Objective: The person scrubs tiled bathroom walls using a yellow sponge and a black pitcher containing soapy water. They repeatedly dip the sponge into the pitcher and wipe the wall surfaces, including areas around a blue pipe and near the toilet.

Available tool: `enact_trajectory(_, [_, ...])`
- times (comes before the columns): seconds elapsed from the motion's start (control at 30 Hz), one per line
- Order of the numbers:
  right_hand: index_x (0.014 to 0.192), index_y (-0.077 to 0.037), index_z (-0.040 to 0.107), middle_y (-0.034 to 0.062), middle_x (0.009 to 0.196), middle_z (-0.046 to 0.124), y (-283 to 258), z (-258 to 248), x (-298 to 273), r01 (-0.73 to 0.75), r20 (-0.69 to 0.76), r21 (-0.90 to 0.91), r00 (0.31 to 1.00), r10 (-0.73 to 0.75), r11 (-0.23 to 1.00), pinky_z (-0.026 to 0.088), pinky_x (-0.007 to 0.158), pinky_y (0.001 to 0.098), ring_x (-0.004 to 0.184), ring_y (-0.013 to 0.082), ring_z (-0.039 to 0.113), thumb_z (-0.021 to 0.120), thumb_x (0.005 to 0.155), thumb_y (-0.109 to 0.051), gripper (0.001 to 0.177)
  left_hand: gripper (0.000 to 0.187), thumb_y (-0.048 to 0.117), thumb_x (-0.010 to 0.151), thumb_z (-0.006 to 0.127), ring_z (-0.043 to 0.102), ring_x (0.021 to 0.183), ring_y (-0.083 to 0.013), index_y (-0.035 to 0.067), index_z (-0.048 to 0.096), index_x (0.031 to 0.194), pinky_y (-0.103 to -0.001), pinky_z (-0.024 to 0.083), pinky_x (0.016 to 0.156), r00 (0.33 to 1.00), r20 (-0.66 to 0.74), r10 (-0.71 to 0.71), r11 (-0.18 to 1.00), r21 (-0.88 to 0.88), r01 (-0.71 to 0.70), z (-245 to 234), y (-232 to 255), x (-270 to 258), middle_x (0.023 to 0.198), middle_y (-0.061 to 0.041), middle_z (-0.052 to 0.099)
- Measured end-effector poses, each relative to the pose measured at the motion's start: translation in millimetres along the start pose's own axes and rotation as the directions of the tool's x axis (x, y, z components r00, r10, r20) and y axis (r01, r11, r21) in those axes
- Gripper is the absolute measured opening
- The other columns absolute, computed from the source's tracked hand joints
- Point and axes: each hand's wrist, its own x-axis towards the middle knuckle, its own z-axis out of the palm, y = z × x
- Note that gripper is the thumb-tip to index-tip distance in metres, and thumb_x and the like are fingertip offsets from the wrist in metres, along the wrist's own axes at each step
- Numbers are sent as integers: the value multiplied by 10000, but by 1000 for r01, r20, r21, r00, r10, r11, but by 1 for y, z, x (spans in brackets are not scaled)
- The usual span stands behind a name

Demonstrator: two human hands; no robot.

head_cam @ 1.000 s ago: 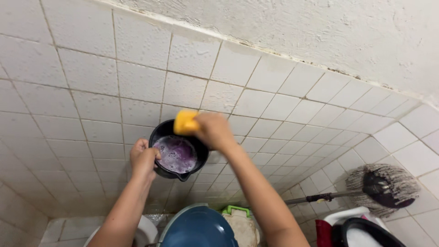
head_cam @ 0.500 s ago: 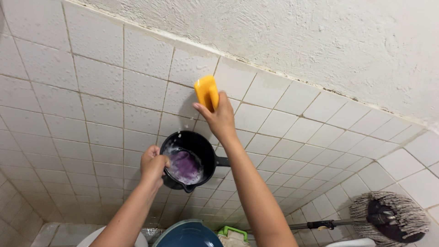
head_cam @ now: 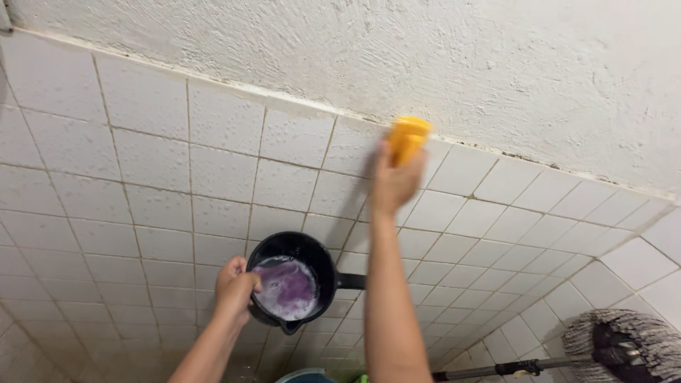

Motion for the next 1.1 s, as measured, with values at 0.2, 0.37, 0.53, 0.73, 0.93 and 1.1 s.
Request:
enact_trajectory(0.2, [923, -112, 515, 75, 860, 551, -76, 84, -104, 528, 377, 112, 762, -527, 842, 383, 698, 477, 788, 306, 564, 781, 830, -254, 316, 262, -109, 618, 547, 415, 406, -114, 120, 447, 695, -274, 271, 335, 999, -51, 16, 1000, -21, -17, -26, -4, 0, 567, -29, 515])
enact_trajectory(0.37, [1109, -100, 677, 80, 976, 664, 18, 16, -34, 335, 224, 82, 911, -345, 939, 497, 760, 420, 862, 269, 637, 735, 989, -269, 216, 271, -100, 640, 547, 408, 405, -112, 132, 425, 706, -273, 241, 335, 997, -74, -13, 998, -67, 8, -32, 4, 3, 556, -35, 497])
enact_trajectory(0.53, [1169, -23, 504, 87, 1060, 651, 139, -76, 31, -326, -117, 273, 923, 367, 905, 597, 780, 410, 891, 241, 683, 789, 834, -355, 551, 277, -114, 633, 545, 379, 396, -117, 124, 421, 698, -281, 238, 333, 996, -91, -18, 999, -40, 15, -43, -5, 5, 558, -27, 471])
enact_trajectory(0.73, [1045, -80, 660, 84, 923, 635, 67, 4, -102, 219, 278, 44, 934, -223, 975, 469, 748, 429, 844, 288, 614, 744, 963, -248, 205, 301, -130, 618, 551, 375, 410, -108, 115, 404, 710, -277, 253, 339, 994, -108, -28, 998, -61, 22, -48, -28, 15, 585, -9, 462])
enact_trajectory(0.93, [947, -122, 629, 58, 869, 607, 75, -22, -130, 389, 391, 112, 829, -400, 915, 422, 704, 454, 795, 304, 580, 820, 868, -219, 229, 256, -129, 656, 556, 398, 407, -123, 101, 466, 726, -276, 264, 343, 992, -121, -39, 999, -23, 36, -42, -38, 22, 591, -41, 513])
enact_trajectory(1.1, [1043, -4, 539, 120, 939, 591, 130, -68, -94, -162, 120, -4, 980, 162, 987, 485, 767, 443, 838, 292, 568, 799, 909, -330, 438, 272, -123, 651, 552, 418, 419, -106, 114, 462, 752, -264, 270, 348, 995, -93, -45, 997, -69, 38, -40, -34, 14, 598, -30, 518])
